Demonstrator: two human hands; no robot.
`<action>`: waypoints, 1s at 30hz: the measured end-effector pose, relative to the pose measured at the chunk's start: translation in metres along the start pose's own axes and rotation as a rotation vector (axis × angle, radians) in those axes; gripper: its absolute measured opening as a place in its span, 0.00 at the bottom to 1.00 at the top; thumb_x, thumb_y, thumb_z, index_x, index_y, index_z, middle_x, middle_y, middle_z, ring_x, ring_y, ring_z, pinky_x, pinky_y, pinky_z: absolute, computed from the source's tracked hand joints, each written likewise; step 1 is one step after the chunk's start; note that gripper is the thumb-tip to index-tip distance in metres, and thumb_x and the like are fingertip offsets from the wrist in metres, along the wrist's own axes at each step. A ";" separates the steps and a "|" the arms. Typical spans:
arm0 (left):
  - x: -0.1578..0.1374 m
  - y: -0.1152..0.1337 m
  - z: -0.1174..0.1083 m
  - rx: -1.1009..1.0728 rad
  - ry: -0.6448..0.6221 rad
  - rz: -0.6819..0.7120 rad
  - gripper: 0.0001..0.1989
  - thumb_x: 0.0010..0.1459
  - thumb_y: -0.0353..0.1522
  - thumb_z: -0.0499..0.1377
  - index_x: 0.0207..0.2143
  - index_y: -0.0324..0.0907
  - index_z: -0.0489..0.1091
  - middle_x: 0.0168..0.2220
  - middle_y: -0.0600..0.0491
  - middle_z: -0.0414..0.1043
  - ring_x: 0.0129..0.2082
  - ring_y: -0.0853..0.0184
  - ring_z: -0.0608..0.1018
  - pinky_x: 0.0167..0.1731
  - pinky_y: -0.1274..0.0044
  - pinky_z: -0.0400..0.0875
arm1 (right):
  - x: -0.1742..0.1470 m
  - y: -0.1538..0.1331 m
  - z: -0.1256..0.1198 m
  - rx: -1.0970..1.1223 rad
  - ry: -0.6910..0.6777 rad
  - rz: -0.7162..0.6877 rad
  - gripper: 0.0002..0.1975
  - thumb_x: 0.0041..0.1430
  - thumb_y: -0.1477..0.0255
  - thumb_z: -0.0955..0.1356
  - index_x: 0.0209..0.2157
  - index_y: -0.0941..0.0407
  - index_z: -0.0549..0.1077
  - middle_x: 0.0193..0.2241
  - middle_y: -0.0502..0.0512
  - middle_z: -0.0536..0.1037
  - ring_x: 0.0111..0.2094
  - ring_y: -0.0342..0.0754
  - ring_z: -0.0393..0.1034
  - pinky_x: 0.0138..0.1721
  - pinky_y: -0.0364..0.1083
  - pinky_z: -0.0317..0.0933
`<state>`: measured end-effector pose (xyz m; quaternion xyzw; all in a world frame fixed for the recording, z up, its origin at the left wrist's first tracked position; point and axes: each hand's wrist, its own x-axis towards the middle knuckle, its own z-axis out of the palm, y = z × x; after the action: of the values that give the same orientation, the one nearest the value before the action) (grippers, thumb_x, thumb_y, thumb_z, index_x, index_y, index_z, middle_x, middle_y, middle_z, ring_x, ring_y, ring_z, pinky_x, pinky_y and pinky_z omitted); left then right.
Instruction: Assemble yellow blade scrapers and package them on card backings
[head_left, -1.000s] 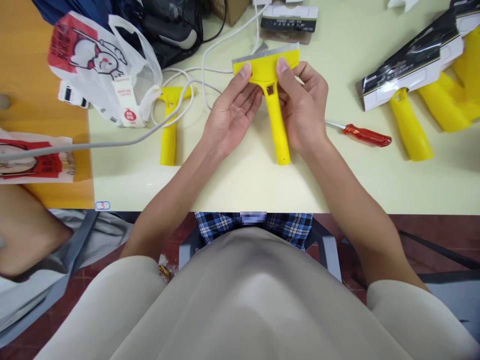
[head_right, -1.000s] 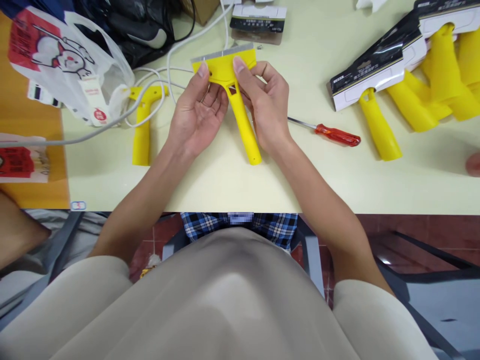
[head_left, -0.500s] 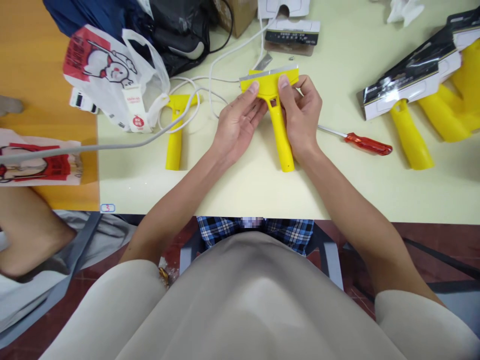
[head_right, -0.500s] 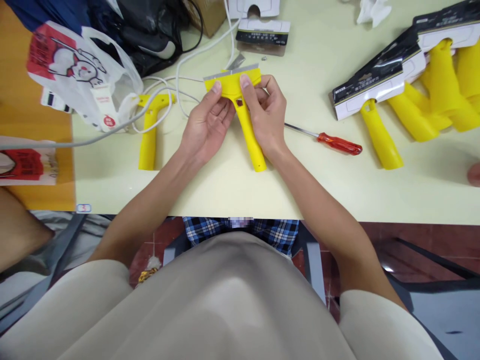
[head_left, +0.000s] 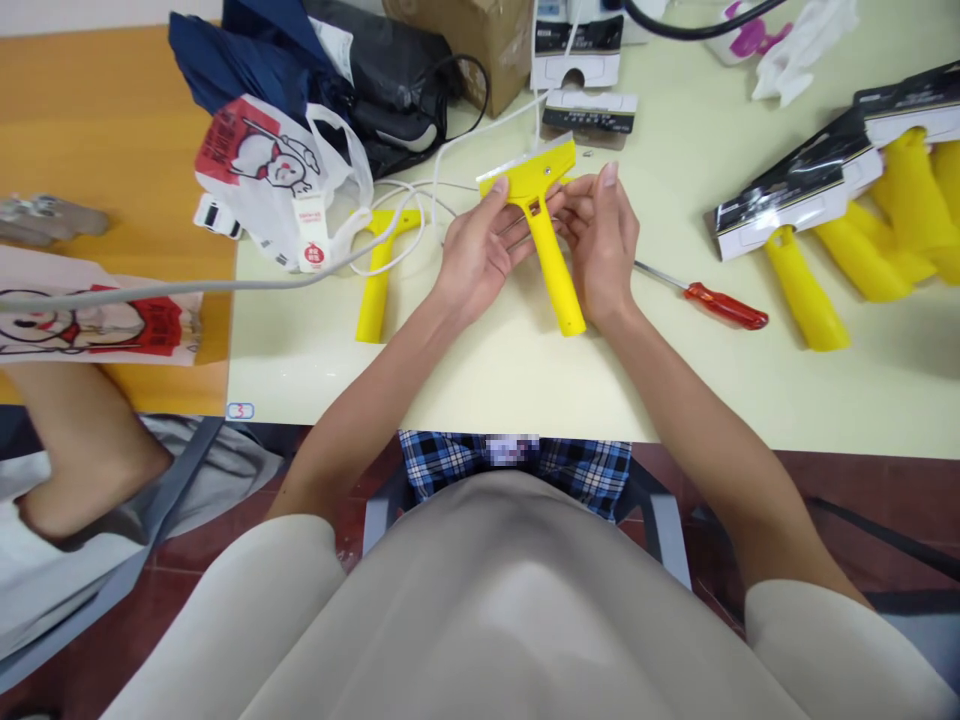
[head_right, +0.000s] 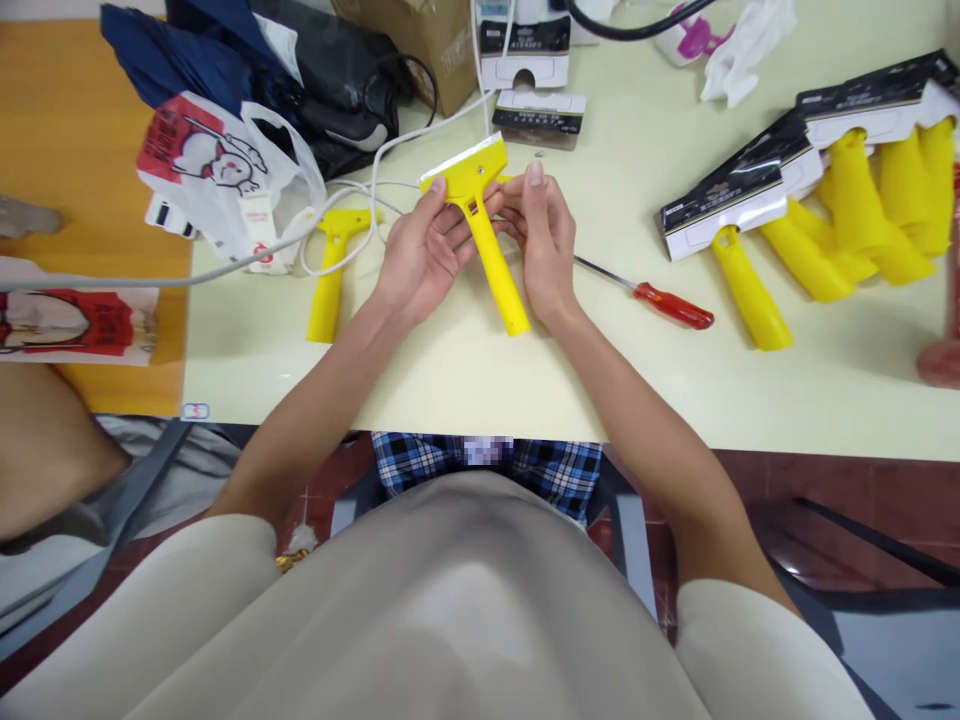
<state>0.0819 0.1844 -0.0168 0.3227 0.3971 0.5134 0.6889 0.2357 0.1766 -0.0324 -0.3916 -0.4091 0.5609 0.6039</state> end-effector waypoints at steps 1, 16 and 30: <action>-0.001 0.003 0.001 -0.010 0.009 -0.013 0.19 0.85 0.44 0.56 0.51 0.45 0.84 0.51 0.48 0.91 0.63 0.56 0.89 0.56 0.70 0.88 | 0.002 0.003 -0.001 0.014 -0.016 -0.021 0.35 0.69 0.31 0.72 0.47 0.51 0.74 0.48 0.53 0.85 0.52 0.46 0.81 0.59 0.45 0.77; -0.011 0.038 -0.009 -0.255 0.170 -0.032 0.14 0.85 0.40 0.58 0.51 0.46 0.83 0.47 0.49 0.89 0.63 0.61 0.89 0.59 0.75 0.83 | -0.030 -0.044 -0.101 -0.826 -0.170 -0.312 0.34 0.73 0.34 0.70 0.51 0.51 0.85 0.51 0.58 0.85 0.54 0.52 0.81 0.67 0.59 0.79; -0.031 -0.012 0.013 -0.242 -0.104 -0.121 0.10 0.80 0.38 0.68 0.44 0.41 0.80 0.45 0.47 0.89 0.56 0.60 0.91 0.60 0.72 0.85 | -0.034 -0.020 -0.129 -1.203 -0.238 -0.365 0.28 0.79 0.45 0.67 0.47 0.55 0.86 0.52 0.66 0.83 0.55 0.61 0.76 0.68 0.71 0.71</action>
<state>0.0938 0.1512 -0.0146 0.2391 0.3149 0.4974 0.7722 0.3615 0.1394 -0.0618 -0.5212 -0.7768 0.1608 0.3148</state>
